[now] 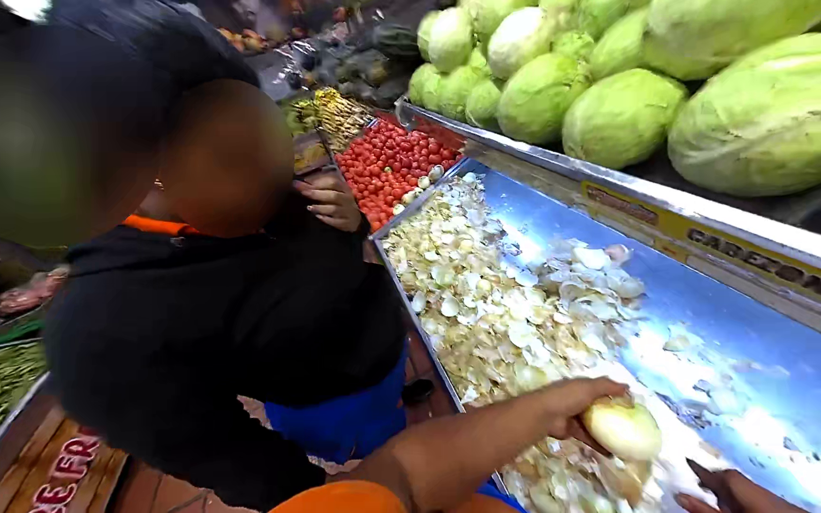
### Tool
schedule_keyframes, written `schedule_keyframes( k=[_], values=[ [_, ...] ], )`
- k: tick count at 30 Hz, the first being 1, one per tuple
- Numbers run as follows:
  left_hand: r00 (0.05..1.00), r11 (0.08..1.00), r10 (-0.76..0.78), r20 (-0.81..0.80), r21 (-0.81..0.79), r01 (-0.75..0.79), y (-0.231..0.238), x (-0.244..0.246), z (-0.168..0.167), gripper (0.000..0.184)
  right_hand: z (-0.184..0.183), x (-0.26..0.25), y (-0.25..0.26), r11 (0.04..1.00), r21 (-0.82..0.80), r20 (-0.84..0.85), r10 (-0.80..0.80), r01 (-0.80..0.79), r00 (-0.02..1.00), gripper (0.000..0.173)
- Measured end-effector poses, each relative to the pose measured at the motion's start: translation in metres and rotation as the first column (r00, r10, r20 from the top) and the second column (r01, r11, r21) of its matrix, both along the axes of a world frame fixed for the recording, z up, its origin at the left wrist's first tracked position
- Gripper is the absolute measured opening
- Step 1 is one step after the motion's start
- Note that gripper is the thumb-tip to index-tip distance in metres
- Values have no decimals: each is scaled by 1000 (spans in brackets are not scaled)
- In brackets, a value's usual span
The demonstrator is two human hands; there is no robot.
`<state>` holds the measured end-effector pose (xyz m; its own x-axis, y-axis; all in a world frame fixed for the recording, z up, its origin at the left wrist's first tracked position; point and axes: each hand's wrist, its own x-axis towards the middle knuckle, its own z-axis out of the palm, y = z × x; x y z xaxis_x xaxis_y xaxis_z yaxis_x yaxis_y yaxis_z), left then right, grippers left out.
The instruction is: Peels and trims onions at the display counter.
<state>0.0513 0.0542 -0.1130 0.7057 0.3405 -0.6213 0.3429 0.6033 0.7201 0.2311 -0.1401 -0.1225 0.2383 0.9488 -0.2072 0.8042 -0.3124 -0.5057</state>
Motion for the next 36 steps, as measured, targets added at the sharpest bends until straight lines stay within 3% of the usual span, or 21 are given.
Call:
schedule_keyframes(
  k=[5,13,15,18,20,23,25,27,29,30,34,36],
  values=[
    [990,991,-134,45,25,133,-21,-6,2,57,9,0,-5,996,82,15,-20,19,1000,51],
    [991,991,-133,8,-34,133,-31,-6,9,50,18,-8,-1,995,37,-61,94,-92,994,62],
    [990,988,-137,-29,-80,134,-32,-2,8,50,16,-13,-3,988,109,-22,113,-110,993,61],
    [997,977,-29,-77,-212,12,-32,3,7,51,-1,-23,-5,938,284,159,156,-196,975,63],
    [994,962,80,-71,-255,-96,-32,7,7,48,-8,-36,-5,915,294,258,202,-276,945,63],
    [961,920,264,-86,-279,-277,-28,10,8,49,-11,-54,-11,896,247,225,318,-370,921,67],
    [949,910,303,-86,-270,-315,-21,9,8,53,-9,-52,-17,905,303,194,247,-297,949,65],
    [959,926,274,-73,-250,-284,-17,4,7,61,2,-37,-18,990,139,93,21,-34,995,57],
    [977,952,207,-48,-219,-212,-17,0,2,68,11,-19,-14,974,-111,76,-190,198,979,52],
    [984,963,176,-33,-201,-179,-17,-1,-1,66,14,-13,-12,956,-178,106,-217,233,970,52],
    [996,995,88,-24,-51,-89,-20,-1,-7,48,27,-19,-6,972,-209,57,-102,112,993,65],
    [997,998,66,-27,14,-65,-22,2,-7,52,33,-23,1,969,-235,68,-55,70,996,72]
  ],
)
